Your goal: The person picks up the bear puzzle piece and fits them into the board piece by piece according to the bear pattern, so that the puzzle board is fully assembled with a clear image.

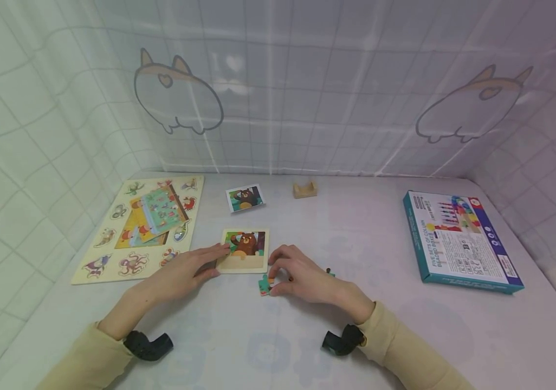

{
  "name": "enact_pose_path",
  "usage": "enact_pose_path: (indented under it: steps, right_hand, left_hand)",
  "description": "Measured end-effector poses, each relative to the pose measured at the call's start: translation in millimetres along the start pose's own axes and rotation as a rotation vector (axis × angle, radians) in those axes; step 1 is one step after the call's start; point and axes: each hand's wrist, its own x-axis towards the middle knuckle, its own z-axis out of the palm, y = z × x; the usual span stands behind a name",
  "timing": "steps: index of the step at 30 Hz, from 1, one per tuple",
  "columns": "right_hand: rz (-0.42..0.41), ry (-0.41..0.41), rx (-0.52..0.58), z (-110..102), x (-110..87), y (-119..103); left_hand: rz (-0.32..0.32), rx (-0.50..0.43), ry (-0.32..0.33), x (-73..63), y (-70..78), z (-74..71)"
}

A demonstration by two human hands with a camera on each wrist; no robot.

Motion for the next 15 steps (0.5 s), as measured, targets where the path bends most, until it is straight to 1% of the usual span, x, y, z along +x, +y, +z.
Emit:
enact_pose_path:
  steps: [9,15]
  right_hand:
    - [-0.018,0.002,0.008,-0.8,0.3,-1.6]
    - [-0.042,0.035,-0.006,-2.1,-0.2,-4.0]
  left_hand:
    - [0.000,-0.010,-0.006,0.5,-1.0,2.0]
    - [0.006,-0.015,-0.001,2.4,-2.2,5.4]
